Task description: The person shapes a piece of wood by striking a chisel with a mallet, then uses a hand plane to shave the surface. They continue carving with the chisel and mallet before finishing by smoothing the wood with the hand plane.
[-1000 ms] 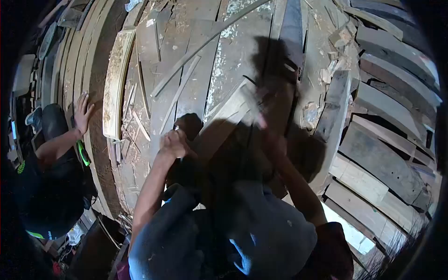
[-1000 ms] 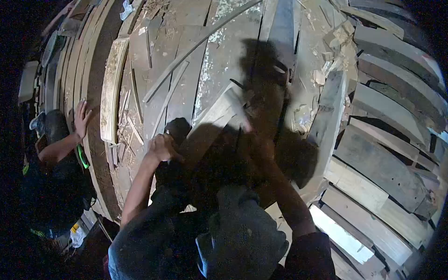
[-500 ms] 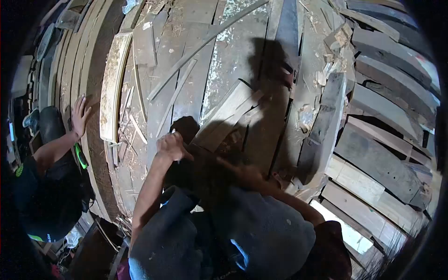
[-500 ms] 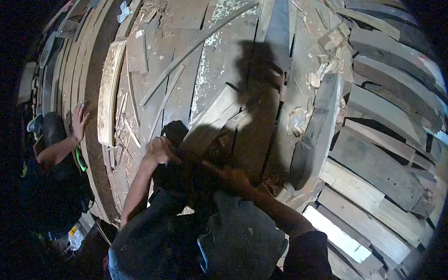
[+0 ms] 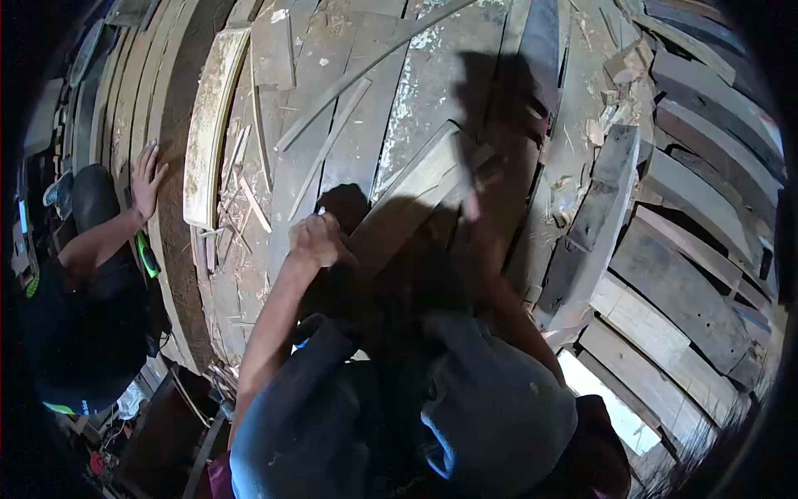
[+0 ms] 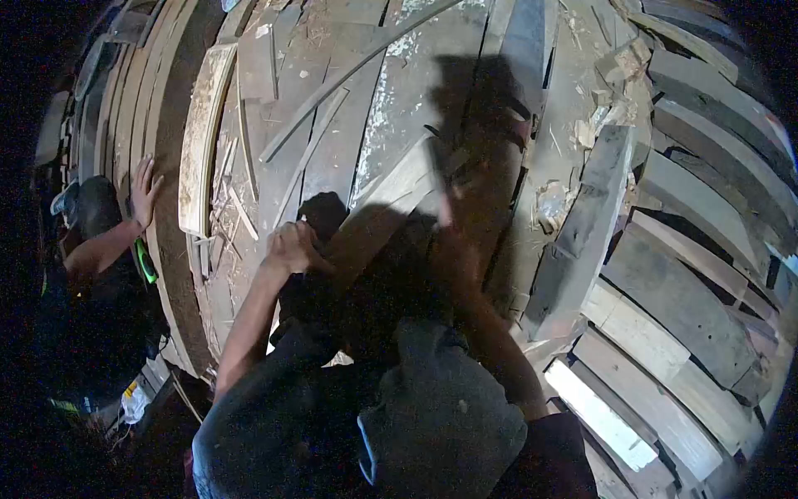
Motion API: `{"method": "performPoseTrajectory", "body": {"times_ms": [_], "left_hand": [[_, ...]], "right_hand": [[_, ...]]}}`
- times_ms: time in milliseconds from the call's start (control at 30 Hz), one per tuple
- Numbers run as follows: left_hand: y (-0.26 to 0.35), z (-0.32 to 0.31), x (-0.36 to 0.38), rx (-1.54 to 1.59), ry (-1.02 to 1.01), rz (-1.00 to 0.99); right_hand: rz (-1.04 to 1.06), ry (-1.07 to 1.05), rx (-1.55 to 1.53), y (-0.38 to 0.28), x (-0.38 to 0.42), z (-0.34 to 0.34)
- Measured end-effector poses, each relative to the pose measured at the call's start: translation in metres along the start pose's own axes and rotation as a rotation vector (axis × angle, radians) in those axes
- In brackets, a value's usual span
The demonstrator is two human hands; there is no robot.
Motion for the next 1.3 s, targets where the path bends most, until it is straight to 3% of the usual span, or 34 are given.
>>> {"method": "performPoseTrajectory", "body": {"times_ms": [33, 100, 167, 300, 333, 400, 467, 533, 633, 733, 867, 933, 1033, 1133, 1300], "left_hand": [[-0.003, -0.003, -0.004, -0.048, -0.005, 0.000], [0.000, -0.005, -0.010, -0.137, -0.020, -0.007], [-0.009, -0.014, -0.019, -0.130, 0.089, -0.018], [-0.004, -0.011, -0.006, -0.097, 0.129, -0.054], [0.008, -0.015, 0.010, -0.396, 0.640, -0.172], [0.031, -0.011, 0.013, -0.486, 0.637, -0.257], [0.038, -0.013, 0.001, -0.175, 0.526, -0.491], [0.047, -0.011, 0.002, -0.131, 0.439, -0.420], [0.057, -0.026, 0.007, -0.219, 0.403, -0.242], [0.054, -0.043, 0.002, -0.324, 0.254, -0.175], [0.069, -0.014, 0.016, -0.384, 0.040, -0.188], [0.069, -0.016, 0.014, -0.370, 0.045, -0.221], [0.070, -0.022, 0.007, -0.355, -0.023, -0.232], [0.069, -0.027, 0.002, -0.324, 0.003, -0.210], [0.066, -0.027, 0.006, -0.398, 0.122, -0.334]], "right_hand": [[0.056, -0.087, 0.141, -0.025, 0.012, 0.008], [0.295, -0.019, 0.227, -0.006, 0.023, -0.041], [0.397, 0.088, 0.228, 0.009, 0.015, -0.053], [0.285, 0.334, 0.052, 0.031, -0.001, -0.029], [0.278, 0.329, 0.056, 0.026, 0.000, -0.020], [0.281, 0.225, 0.100, -0.008, 0.026, -0.010], [0.281, 0.125, 0.091, -0.028, 0.032, 0.009], [0.251, 0.088, 0.007, -0.018, 0.018, 0.029], [0.159, 0.233, -0.191, -0.029, 0.015, 0.027], [0.427, 0.205, 0.114, -0.036, 0.040, -0.008], [0.290, -0.107, -0.050, -0.031, 0.017, 0.046], [0.241, -0.072, 0.083, -0.029, 0.001, 0.044], [0.430, 0.296, -0.073, -0.034, -0.018, 0.029], [0.462, 0.358, -0.133, -0.037, -0.017, 0.029], [0.334, 0.179, -0.064, -0.034, 0.001, 0.030]]}}
Point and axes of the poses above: each hand's wrist, its own x-axis away from the middle knuckle, its own z-axis out of the back of the hand, y = z × x, the point moved 3 cm from there along -x, towards the middle knuckle, and after that the axes turned 2 degrees about -z, right-handed, at the moved point
